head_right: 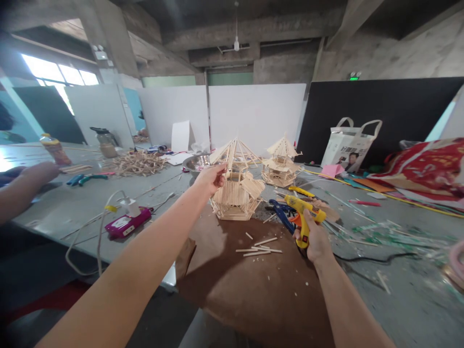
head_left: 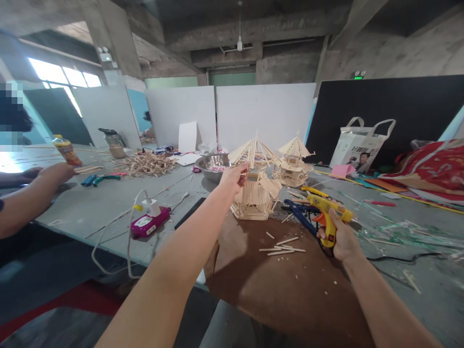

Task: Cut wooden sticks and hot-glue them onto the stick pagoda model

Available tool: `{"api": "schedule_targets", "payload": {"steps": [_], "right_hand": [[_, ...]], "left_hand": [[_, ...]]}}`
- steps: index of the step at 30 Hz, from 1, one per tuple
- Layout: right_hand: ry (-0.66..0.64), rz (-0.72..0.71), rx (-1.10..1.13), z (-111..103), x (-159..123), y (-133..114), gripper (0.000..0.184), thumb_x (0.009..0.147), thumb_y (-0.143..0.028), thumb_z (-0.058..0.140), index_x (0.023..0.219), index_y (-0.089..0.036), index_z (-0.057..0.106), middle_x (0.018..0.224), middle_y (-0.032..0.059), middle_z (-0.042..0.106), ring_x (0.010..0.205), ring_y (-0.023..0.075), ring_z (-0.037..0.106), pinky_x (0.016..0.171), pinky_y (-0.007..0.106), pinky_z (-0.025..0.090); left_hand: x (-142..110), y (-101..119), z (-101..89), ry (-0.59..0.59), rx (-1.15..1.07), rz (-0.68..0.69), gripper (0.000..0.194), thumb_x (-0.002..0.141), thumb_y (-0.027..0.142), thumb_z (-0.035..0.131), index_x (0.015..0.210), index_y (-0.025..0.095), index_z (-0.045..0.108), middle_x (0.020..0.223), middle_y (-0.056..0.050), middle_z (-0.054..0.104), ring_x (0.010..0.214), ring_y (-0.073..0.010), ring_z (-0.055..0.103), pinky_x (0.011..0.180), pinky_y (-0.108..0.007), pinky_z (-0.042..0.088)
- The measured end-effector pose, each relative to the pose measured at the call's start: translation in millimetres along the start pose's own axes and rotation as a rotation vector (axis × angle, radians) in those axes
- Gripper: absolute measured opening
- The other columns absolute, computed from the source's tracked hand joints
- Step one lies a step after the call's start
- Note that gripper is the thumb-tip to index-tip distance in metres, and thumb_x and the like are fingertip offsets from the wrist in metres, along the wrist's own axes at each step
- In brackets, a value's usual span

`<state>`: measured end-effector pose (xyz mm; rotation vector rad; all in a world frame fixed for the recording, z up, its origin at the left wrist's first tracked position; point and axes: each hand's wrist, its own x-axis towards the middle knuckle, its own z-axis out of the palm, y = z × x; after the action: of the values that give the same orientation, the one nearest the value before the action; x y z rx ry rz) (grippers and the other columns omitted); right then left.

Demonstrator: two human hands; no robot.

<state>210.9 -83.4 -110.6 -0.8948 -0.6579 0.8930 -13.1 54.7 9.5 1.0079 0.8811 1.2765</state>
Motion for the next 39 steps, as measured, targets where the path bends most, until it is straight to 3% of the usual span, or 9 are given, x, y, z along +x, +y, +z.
{"api": "schedule_targets", "payload": {"steps": [2, 4, 6, 12, 15, 19, 24, 30, 39], "right_hand": [[-0.001, 0.000, -0.001, 0, 0, 0, 0.032, 0.059, -0.046, 0.062, 0.078, -0.021, 0.053, 0.051, -0.0054, 0.058, 0.025, 0.0057, 0.040, 0.028, 0.020, 0.037], [-0.001, 0.006, -0.015, -1, 1, 0, 0.031, 0.060, -0.046, 0.061, 0.075, -0.020, 0.053, 0.053, -0.0048, 0.059, 0.026, 0.0055, 0.040, 0.029, 0.020, 0.038], [-0.002, -0.008, -0.041, -1, 2, 2, 0.031, 0.061, -0.048, 0.060, 0.070, -0.019, 0.052, 0.053, -0.0037, 0.059, 0.026, 0.0055, 0.041, 0.028, 0.020, 0.036], [-0.065, -0.117, -0.135, 5, -3, 3, 0.030, 0.065, -0.047, 0.056, 0.072, -0.018, 0.054, 0.055, -0.0018, 0.059, 0.026, 0.0054, 0.040, 0.028, 0.020, 0.034], [-0.119, -0.160, -0.213, 9, -8, 5, 0.032, 0.066, -0.048, 0.056, 0.072, -0.017, 0.055, 0.057, -0.0002, 0.059, 0.029, 0.0053, 0.040, 0.028, 0.019, 0.032], [-0.166, -0.194, -0.302, 11, -12, 7, 0.032, 0.064, -0.048, 0.057, 0.072, -0.016, 0.056, 0.057, 0.0004, 0.059, 0.031, 0.0057, 0.040, 0.028, 0.019, 0.030], [-0.130, -0.235, -0.368, 10, -12, 8, 0.032, 0.064, -0.048, 0.057, 0.067, -0.017, 0.056, 0.053, -0.0008, 0.057, 0.030, 0.0060, 0.038, 0.029, 0.020, 0.028], [-0.127, -0.229, -0.437, 5, -10, 11, 0.032, 0.064, -0.049, 0.057, 0.063, -0.017, 0.057, 0.033, -0.0047, 0.041, 0.032, 0.0089, 0.038, 0.031, 0.021, 0.027], [-0.122, -0.261, -0.498, 3, -9, 12, 0.032, 0.068, -0.049, 0.053, 0.060, -0.017, 0.054, 0.035, -0.0043, 0.042, 0.031, 0.0080, 0.038, 0.031, 0.020, 0.025]], "left_hand": [[-13, -6, -8.4, 0.001, 0.023, 0.110, 0.020, 0.054, 0.025, 0.067, 0.063, 0.013, 0.053, 0.049, 0.004, 0.049, 0.029, -0.0015, 0.034, 0.030, -0.016, 0.021], [-31, -16, -16.4, 0.099, 0.035, 0.219, 0.022, 0.054, 0.029, 0.067, 0.062, 0.013, 0.053, 0.048, 0.005, 0.047, 0.029, -0.0010, 0.033, 0.030, -0.017, 0.020], [-49, -31, -20.4, 0.112, 0.036, 0.228, 0.023, 0.054, 0.031, 0.066, 0.061, 0.013, 0.053, 0.047, 0.006, 0.046, 0.030, -0.0012, 0.034, 0.030, -0.017, 0.020], [-80, -87, -6.1, -0.308, 0.024, -0.226, 0.025, 0.053, 0.032, 0.068, 0.061, 0.013, 0.054, 0.051, 0.004, 0.052, 0.030, -0.0009, 0.033, 0.030, -0.017, 0.016], [-81, -104, -1.8, -0.392, -0.005, -0.340, 0.023, 0.053, 0.028, 0.068, 0.062, 0.012, 0.054, 0.052, 0.003, 0.052, 0.031, -0.0002, 0.031, 0.031, -0.016, 0.015], [-78, -109, -6.9, -0.388, -0.018, -0.398, 0.022, 0.055, 0.027, 0.068, 0.065, 0.012, 0.056, 0.051, 0.003, 0.052, 0.031, -0.0006, 0.031, 0.032, -0.016, 0.015], [-75, -109, -11.6, -0.379, -0.017, -0.406, 0.020, 0.055, 0.027, 0.068, 0.064, 0.013, 0.057, 0.052, 0.003, 0.052, 0.032, -0.0011, 0.032, 0.032, -0.016, 0.016], [-75, -110, -10.8, -0.380, -0.014, -0.399, 0.021, 0.054, 0.028, 0.068, 0.064, 0.013, 0.057, 0.051, 0.002, 0.052, 0.031, -0.0010, 0.031, 0.031, -0.016, 0.014], [-76, -109, -10.0, -0.394, 0.010, -0.404, 0.024, 0.052, 0.028, 0.069, 0.065, 0.011, 0.058, 0.052, 0.002, 0.051, 0.031, -0.0004, 0.030, 0.031, -0.016, 0.014]]}}
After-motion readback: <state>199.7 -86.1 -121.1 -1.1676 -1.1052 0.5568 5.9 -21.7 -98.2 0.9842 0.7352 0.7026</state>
